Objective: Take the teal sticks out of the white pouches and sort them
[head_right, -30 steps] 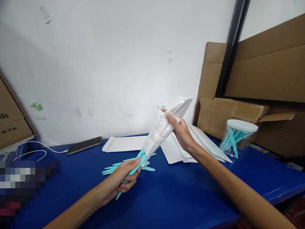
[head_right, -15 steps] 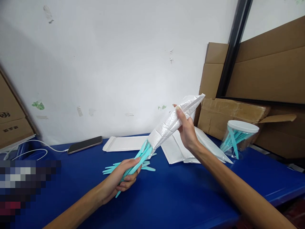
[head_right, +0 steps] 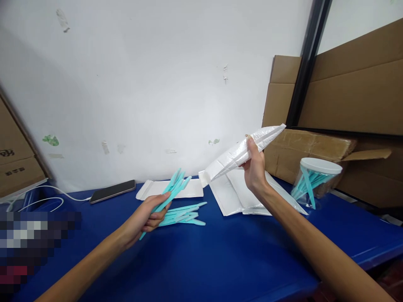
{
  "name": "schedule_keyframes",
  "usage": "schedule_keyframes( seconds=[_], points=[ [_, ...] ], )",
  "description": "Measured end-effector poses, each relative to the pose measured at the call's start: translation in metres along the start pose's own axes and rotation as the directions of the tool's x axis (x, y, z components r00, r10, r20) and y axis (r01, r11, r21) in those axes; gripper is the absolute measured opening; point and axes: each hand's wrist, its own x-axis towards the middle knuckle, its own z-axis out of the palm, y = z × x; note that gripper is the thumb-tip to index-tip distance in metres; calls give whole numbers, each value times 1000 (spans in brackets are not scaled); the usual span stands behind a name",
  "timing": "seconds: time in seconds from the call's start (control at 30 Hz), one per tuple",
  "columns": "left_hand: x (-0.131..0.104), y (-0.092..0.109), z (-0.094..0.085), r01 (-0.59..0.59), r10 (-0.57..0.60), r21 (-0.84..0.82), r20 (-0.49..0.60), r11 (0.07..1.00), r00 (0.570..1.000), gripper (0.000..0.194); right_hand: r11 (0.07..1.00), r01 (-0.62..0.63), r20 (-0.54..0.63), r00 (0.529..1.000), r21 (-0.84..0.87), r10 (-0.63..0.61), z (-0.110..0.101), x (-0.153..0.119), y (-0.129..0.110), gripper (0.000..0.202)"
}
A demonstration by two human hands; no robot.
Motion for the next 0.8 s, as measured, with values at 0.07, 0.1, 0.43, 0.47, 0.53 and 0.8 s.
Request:
schedule_keyframes(
  seconds=[0.07,0.1,0.43,0.47,0.53,0.8],
  points=[
    [3,-1,-11,-81,95,182,-71,980,993,49,1000,3,23,1000,-13,-3,-2,0,4,34],
    [4,-1,-17,-145,178,293,-91,945,980,48,1000,2,34,999,-26,-1,-3,0,6,34],
    [9,-13,-48,-118,382,911,-46,395,923,53,985,19,18,1000,-171,-16,-18,7,31,37],
    [10,-15,-49,-98,368,932,-40,348,929,53,984,18,20,1000,-177,-15,-17,7,31,37],
    [11,-17,-48,-80,344,959,-19,272,939,54,982,0,18,1000,-190,3,-16,5,30,37],
    [12,-25,-41,-108,293,982,59,154,954,64,977,-83,36,995,-194,92,-8,-5,25,42]
  ],
)
